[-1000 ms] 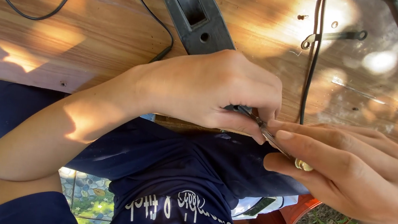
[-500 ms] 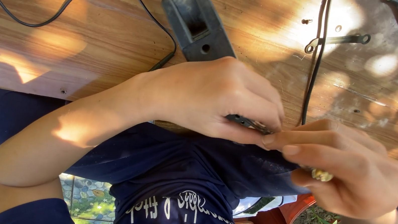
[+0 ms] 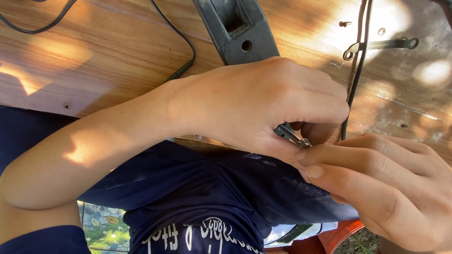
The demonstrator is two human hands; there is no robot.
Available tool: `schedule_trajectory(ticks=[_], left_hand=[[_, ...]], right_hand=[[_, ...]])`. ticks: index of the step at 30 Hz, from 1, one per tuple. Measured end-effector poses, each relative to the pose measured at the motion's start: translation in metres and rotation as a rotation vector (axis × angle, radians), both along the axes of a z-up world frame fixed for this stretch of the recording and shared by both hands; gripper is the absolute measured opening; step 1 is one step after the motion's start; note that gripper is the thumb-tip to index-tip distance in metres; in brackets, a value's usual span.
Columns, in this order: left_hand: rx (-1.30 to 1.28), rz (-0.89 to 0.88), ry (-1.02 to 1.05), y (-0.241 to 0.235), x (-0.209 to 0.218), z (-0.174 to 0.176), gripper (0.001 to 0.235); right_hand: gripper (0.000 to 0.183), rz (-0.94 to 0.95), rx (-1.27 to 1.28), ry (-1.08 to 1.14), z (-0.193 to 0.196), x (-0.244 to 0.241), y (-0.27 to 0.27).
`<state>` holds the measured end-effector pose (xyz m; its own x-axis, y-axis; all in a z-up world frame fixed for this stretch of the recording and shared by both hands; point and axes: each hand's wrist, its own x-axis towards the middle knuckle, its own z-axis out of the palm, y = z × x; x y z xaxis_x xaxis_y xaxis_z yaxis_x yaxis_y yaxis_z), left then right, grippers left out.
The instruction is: The person uses a screwdriver to remove screws from a black electrical device with an orange switch, then reassembles it by tightening the screws back in place. The work is performed on a wooden table outdoors.
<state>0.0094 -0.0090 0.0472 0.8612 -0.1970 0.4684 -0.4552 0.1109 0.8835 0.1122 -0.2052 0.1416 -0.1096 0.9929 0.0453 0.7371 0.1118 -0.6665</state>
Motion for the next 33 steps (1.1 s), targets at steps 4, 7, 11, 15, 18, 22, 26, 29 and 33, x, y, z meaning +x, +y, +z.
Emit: schedule_trajectory(ticks=[4, 7, 11, 15, 18, 22, 26, 29, 33], left_hand=[[-0.016, -0.009, 0.026, 0.001, 0.001, 0.003, 0.026], [-0.009, 0.005, 0.008, 0.001, 0.000, 0.002, 0.024], [-0.019, 0.008, 0.016, 0.003, 0.000, 0.004, 0.026], [-0.033, -0.004, 0.034, 0.004, -0.001, 0.004, 0.026], [-0.024, -0.003, 0.043, 0.004, -0.001, 0.006, 0.025], [-0.021, -0.016, 0.033, 0.004, 0.001, 0.005, 0.026], [-0.013, -0.018, 0.040, 0.003, 0.001, 0.003, 0.028], [0.001, -0.015, 0.049, 0.003, 0.002, 0.004, 0.029], [0.007, -0.007, 0.050, 0.003, 0.003, 0.007, 0.027]], right_hand=[[0.019, -0.100, -0.001, 0.011, 0.005, -0.011, 0.006], [0.018, -0.189, -0.025, -0.012, 0.008, -0.012, 0.009], [0.023, 0.023, -0.018, 0.053, 0.001, 0.004, 0.006], [0.016, -0.141, -0.023, 0.100, 0.000, -0.007, 0.007], [0.017, -0.015, -0.003, 0.119, -0.005, 0.005, 0.004], [0.017, -0.014, 0.045, 0.094, -0.005, 0.003, 0.006], [0.018, -0.007, 0.017, 0.111, -0.002, 0.007, 0.007], [0.028, 0.089, 0.001, 0.089, -0.002, 0.014, 0.007], [0.022, -0.013, 0.037, 0.104, -0.008, 0.009, -0.001]])
